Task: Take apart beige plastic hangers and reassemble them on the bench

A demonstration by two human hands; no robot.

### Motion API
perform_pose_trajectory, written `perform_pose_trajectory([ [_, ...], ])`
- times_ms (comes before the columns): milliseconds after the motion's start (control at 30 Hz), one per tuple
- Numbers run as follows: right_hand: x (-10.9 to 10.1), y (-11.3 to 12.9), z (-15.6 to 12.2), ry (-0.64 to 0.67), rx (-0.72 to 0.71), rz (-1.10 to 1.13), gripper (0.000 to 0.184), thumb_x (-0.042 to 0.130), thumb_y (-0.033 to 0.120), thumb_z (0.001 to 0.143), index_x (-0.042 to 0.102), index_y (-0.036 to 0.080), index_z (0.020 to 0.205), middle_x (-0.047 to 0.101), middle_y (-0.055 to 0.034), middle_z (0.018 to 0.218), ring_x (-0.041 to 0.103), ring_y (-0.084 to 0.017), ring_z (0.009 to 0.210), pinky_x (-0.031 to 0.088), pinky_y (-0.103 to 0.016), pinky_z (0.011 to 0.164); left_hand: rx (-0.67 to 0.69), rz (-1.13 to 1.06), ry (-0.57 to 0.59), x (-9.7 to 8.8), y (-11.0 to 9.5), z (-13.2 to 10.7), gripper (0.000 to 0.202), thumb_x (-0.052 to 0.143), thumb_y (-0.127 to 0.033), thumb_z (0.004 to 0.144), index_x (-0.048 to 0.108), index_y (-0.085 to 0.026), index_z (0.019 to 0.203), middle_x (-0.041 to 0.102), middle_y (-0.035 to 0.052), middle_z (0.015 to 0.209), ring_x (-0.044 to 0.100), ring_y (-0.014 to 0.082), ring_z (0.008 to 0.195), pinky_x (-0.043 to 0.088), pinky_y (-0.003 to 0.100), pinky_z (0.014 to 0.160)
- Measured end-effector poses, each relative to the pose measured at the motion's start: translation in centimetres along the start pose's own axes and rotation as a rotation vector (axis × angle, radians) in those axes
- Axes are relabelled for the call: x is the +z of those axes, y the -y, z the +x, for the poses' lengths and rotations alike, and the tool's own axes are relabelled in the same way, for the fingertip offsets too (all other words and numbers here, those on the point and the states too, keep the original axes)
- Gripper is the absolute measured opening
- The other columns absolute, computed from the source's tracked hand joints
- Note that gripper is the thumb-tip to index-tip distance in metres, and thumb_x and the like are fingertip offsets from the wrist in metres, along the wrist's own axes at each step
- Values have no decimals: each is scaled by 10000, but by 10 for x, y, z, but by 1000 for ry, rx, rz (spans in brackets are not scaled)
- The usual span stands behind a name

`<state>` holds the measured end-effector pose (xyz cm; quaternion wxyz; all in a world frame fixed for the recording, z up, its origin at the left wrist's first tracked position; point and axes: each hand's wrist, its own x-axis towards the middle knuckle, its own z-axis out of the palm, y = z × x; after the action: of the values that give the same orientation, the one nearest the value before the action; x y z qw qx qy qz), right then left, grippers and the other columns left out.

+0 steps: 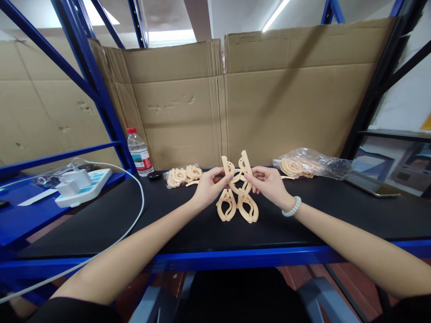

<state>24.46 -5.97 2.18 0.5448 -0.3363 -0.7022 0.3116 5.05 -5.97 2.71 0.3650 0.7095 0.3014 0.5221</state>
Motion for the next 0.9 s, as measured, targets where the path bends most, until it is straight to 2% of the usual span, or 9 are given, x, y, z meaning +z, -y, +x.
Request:
perform_pose_trajectory([
  [133,1,2,-1,-9,-4,-14,262,642,396,765,639,136,798,582,-3,583,509,-89,414,426,-220,381,45,37,3,0,-1,0,301,642,-354,803,670,-132,1004,576,79,1055,647,160,802,605,325,715],
  [267,3,2,-4,23,-29,-52,242,628,386,782,639,144,799,561,8,584,512,-88,427,429,-214,385,90,126,19,1,-2,-1,256,625,-355,809,692,-150,948,512,43,919,609,157,810,605,302,678],
  [433,7,3,-7,93,-67,-42,217,625,366,792,639,149,796,570,6,612,504,-82,451,443,-212,410,113,225,0,3,-7,-4,202,621,-324,814,690,-162,913,444,5,788,534,115,695,583,267,607],
  [600,7,7,-8,138,-51,-13,215,621,365,800,636,150,793,564,17,580,490,-73,434,426,-205,415,57,146,-9,7,-9,-5,197,618,-342,809,635,-155,867,474,3,799,564,124,702,560,257,575],
  [767,8,12,-8,166,-11,36,255,661,407,765,618,156,763,557,30,546,502,-78,426,439,-207,420,-1,39,-4,10,-8,-4,202,610,-340,801,573,-151,861,512,8,858,595,110,626,532,254,537],
  [900,9,14,-8,206,2,61,292,652,451,765,617,161,759,577,23,560,518,-84,440,460,-215,438,-66,36,21,9,-7,-4,236,592,-370,818,558,-152,901,568,1,728,584,121,575,508,245,522],
])
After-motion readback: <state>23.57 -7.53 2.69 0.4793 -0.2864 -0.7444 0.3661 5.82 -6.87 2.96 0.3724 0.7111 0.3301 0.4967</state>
